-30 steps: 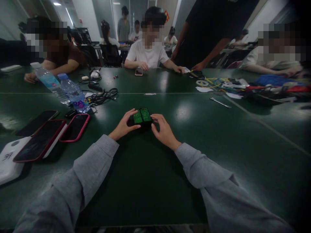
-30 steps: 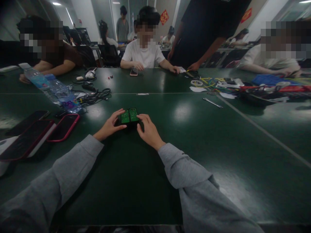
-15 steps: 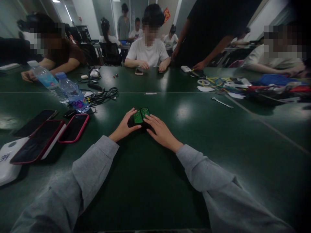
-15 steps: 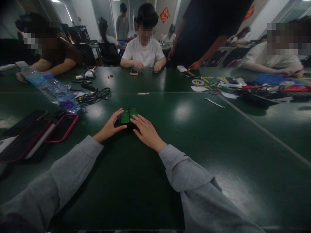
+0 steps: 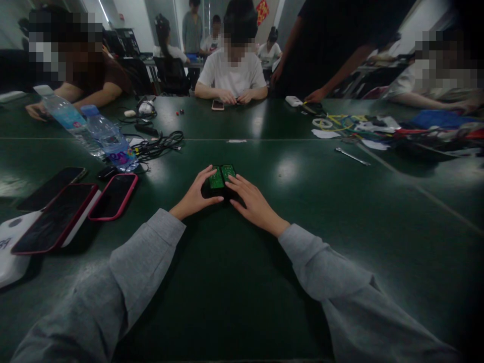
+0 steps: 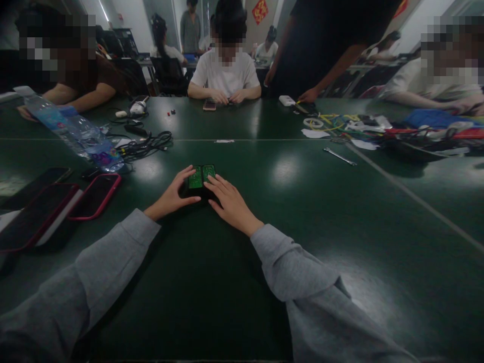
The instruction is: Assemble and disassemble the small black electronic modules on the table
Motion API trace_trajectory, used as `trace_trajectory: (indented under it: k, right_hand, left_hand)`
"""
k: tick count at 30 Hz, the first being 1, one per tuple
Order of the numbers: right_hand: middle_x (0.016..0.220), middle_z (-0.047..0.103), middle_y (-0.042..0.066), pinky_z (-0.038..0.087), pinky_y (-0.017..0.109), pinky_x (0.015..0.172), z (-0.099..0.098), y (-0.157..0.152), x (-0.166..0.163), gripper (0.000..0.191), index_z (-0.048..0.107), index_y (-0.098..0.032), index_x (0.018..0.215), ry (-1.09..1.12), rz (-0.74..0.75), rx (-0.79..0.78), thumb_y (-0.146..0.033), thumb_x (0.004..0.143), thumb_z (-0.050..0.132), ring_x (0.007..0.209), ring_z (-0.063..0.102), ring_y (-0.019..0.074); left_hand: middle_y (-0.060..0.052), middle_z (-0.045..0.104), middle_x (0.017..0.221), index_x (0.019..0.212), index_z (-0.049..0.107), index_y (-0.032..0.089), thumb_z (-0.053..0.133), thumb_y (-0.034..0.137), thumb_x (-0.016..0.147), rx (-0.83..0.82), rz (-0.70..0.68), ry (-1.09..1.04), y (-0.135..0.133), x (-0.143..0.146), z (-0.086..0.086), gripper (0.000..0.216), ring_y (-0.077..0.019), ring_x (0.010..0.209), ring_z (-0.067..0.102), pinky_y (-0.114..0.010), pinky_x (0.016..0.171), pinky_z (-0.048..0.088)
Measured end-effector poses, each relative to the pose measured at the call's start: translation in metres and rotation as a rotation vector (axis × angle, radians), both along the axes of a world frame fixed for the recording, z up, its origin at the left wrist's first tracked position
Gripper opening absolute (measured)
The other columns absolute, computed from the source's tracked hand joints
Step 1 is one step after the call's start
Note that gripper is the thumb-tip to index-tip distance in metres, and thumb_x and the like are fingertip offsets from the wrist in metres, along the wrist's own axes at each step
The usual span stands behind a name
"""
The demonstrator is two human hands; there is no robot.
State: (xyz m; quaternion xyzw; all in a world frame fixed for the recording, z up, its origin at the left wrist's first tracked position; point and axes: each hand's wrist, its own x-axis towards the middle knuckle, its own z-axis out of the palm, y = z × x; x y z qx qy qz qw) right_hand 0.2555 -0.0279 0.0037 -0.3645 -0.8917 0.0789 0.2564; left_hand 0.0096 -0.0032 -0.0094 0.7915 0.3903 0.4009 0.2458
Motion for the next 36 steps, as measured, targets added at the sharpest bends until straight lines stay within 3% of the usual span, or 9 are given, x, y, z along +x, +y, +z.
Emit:
trace_trajectory:
  k: [19,26,31,36]
  right_hand:
    - [0.162,0.024,0.006,0.029,0.06,0.119,0.001,-0.002,-0.001,0.068,0.021,-0.031,0.155,-0.036,0.009,0.002,-0.029,0.097,0.056,0.15,0.017,0.0283]
    - [0.163,0.017,0.008,0.034,0.06,0.116,-0.004,-0.001,0.001,0.075,0.018,-0.033,0.156,0.057,-0.074,-0.031,-0.032,0.094,0.06,0.148,0.023,0.0328]
    - [0.159,0.03,0.009,0.038,0.059,0.114,-0.008,0.004,0.003,0.07,0.019,-0.031,0.156,0.147,-0.154,-0.153,-0.037,0.097,0.056,0.143,0.035,0.031]
    - [0.154,0.04,0.01,0.041,0.058,0.112,-0.007,0.003,0.003,0.069,0.021,-0.028,0.157,0.14,-0.137,-0.218,-0.039,0.097,0.054,0.138,0.044,0.0302]
  left_hand:
    - [-0.014,0.022,0.162,0.146,0.04,0.031,0.08,0.047,0.074,-0.064,-0.059,-0.035,-0.002,0.0,0.002,0.083,-0.0337,0.15,0.024,-0.056,0.113,0.039]
    - [-0.012,0.021,0.164,0.147,0.039,0.033,0.079,0.047,0.075,-0.086,-0.053,-0.051,-0.002,-0.001,0.0,0.083,-0.0346,0.15,0.023,-0.058,0.114,0.038]
    - [-0.01,0.017,0.165,0.151,0.031,0.034,0.079,0.046,0.074,-0.115,-0.068,-0.087,0.002,-0.002,-0.007,0.092,-0.034,0.151,0.019,-0.06,0.118,0.029]
    - [-0.008,0.012,0.166,0.152,0.028,0.036,0.079,0.045,0.075,-0.137,-0.088,-0.1,0.003,-0.003,-0.009,0.093,-0.0341,0.152,0.016,-0.061,0.119,0.026]
